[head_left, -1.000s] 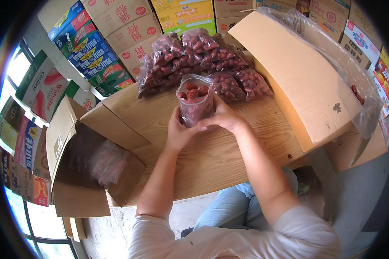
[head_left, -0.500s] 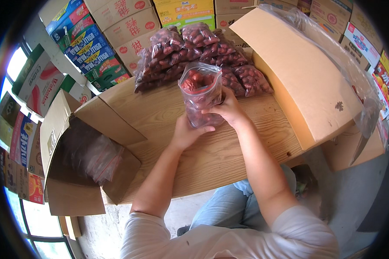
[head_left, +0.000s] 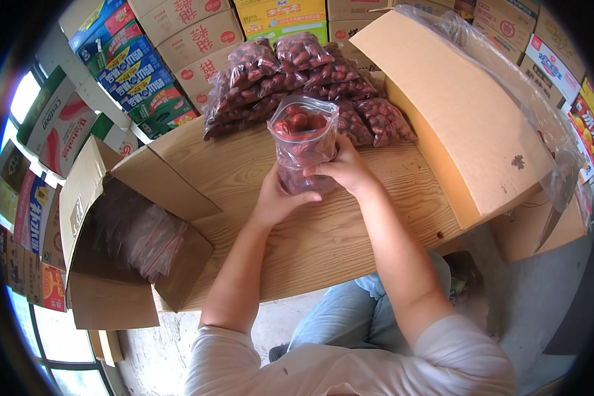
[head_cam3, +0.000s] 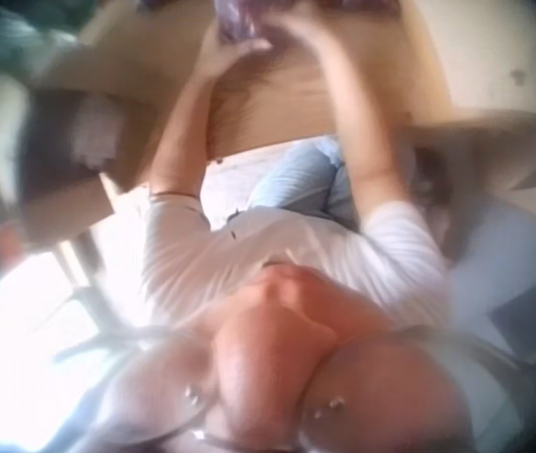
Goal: The person repeatedly takes dried red dates from a large cardboard box and places them into small clear plastic bags. They seal each bag and set it aside on the table. The process continues throughout the clip with multiple bags being filled and sealed.
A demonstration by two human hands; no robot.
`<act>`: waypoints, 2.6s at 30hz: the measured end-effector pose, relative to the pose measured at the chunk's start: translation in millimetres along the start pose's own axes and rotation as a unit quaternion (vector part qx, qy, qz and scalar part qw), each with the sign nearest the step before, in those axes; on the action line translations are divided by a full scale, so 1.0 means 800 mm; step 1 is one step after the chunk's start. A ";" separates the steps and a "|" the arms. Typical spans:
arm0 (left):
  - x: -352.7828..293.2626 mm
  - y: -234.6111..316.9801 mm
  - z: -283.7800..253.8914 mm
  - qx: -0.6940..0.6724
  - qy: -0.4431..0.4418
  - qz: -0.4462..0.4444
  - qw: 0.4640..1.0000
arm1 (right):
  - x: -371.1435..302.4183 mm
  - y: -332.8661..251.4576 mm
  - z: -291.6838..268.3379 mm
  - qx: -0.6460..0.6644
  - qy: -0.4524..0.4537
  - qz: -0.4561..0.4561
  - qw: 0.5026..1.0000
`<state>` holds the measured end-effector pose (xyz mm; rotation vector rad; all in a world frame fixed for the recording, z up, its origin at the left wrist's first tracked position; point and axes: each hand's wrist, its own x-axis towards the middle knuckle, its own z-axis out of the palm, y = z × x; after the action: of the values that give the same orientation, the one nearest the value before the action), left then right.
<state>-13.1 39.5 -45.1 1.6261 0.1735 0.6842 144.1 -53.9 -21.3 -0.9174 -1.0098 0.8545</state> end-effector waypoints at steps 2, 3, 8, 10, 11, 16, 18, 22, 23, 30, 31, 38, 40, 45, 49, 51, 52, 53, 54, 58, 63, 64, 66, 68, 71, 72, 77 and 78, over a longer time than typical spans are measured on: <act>0.002 -0.003 -0.002 0.004 -0.008 -0.010 1.000 | 0.000 0.004 0.001 0.000 0.011 -0.005 1.000; 0.002 -0.005 -0.004 0.013 -0.005 -0.009 1.000 | 0.000 0.005 0.004 0.002 0.013 -0.007 1.000; 0.003 -0.003 -0.006 0.027 0.027 -0.015 0.999 | -0.002 0.003 0.002 -0.014 0.003 -0.018 1.000; 0.003 -0.002 -0.008 -0.016 0.041 -0.046 0.998 | -0.003 -0.001 0.005 -0.011 -0.009 -0.030 0.999; 0.002 -0.002 -0.009 -0.018 0.046 -0.042 0.998 | -0.004 -0.003 0.008 -0.011 -0.015 -0.034 0.999; 0.006 0.008 -0.003 -0.048 0.065 0.007 0.997 | 0.001 0.003 0.002 -0.028 0.026 -0.029 0.999; 0.007 0.009 -0.005 -0.092 0.048 0.017 0.994 | 0.001 0.002 0.003 -0.039 0.047 -0.054 0.997; 0.006 0.002 -0.019 0.006 0.024 0.015 1.000 | 0.000 -0.002 0.004 -0.024 0.048 -0.056 0.997; 0.006 0.000 -0.020 0.006 0.028 0.016 0.999 | -0.001 -0.002 0.006 -0.008 0.046 -0.051 0.998; 0.004 -0.001 -0.022 0.010 0.021 -0.067 0.997 | -0.003 -0.004 0.010 0.020 0.069 -0.010 0.997; 0.004 -0.003 -0.024 0.009 0.014 -0.103 0.995 | -0.003 -0.004 0.011 0.019 0.072 -0.024 0.997; 0.007 0.011 -0.021 -0.088 -0.044 -0.046 0.994 | -0.001 -0.003 0.002 0.009 0.049 -0.045 0.998; 0.006 0.012 -0.020 -0.076 -0.052 -0.049 0.995 | -0.002 -0.002 -0.001 -0.002 0.034 -0.034 0.999; -0.003 0.011 -0.010 -0.012 -0.006 0.001 1.000 | -0.005 0.006 0.005 -0.018 -0.009 -0.027 0.999; 0.006 0.007 -0.021 -0.055 -0.014 -0.066 0.996 | -0.001 0.005 0.001 -0.062 0.035 -0.040 0.997; 0.006 0.003 -0.022 -0.073 -0.024 -0.067 0.995 | -0.002 0.005 0.003 -0.039 0.045 -0.048 0.997; 0.006 0.001 -0.023 -0.082 -0.029 -0.068 0.994 | -0.002 0.004 0.005 -0.028 0.050 -0.051 0.997; 0.007 -0.002 -0.025 -0.078 -0.033 -0.062 0.995 | -0.003 0.004 0.005 -0.028 0.048 -0.045 0.997; 0.009 -0.002 -0.028 -0.073 -0.037 -0.055 0.995 | -0.003 0.003 0.005 -0.028 0.045 -0.040 0.998; 0.006 0.010 -0.019 -0.066 -0.014 -0.009 0.998 | -0.004 0.008 0.000 -0.034 0.025 -0.004 0.999; 0.002 -0.002 -0.023 0.005 0.001 0.013 1.000 | -0.007 0.010 0.003 -0.047 0.022 -0.014 0.999; 0.004 -0.002 -0.024 -0.022 -0.008 -0.017 1.000 | -0.006 0.010 0.003 -0.043 0.027 -0.024 0.998; 0.006 -0.001 -0.024 -0.038 -0.025 -0.056 0.997 | -0.002 0.011 0.000 -0.029 0.042 -0.046 0.998; 0.008 0.004 -0.023 -0.016 -0.041 -0.075 0.996 | -0.001 0.012 -0.004 -0.028 0.048 -0.061 0.997; 0.004 -0.002 -0.024 -0.039 -0.045 -0.017 0.998 | -0.001 0.008 -0.003 -0.035 0.050 -0.066 0.996; 0.004 0.000 -0.024 -0.060 -0.053 -0.031 0.996 | -0.002 0.006 -0.005 -0.031 0.060 -0.063 0.996; 0.007 0.003 -0.030 -0.053 -0.065 -0.050 0.995 | -0.005 -0.001 -0.008 0.005 0.058 -0.032 0.998; 0.006 0.001 -0.029 -0.051 -0.057 -0.045 0.996 | -0.004 -0.001 -0.006 -0.007 0.054 -0.033 0.998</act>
<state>-21.6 61.6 -41.9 1.5453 0.1248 0.5220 147.8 -58.3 -23.3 -0.9286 -0.9483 0.7354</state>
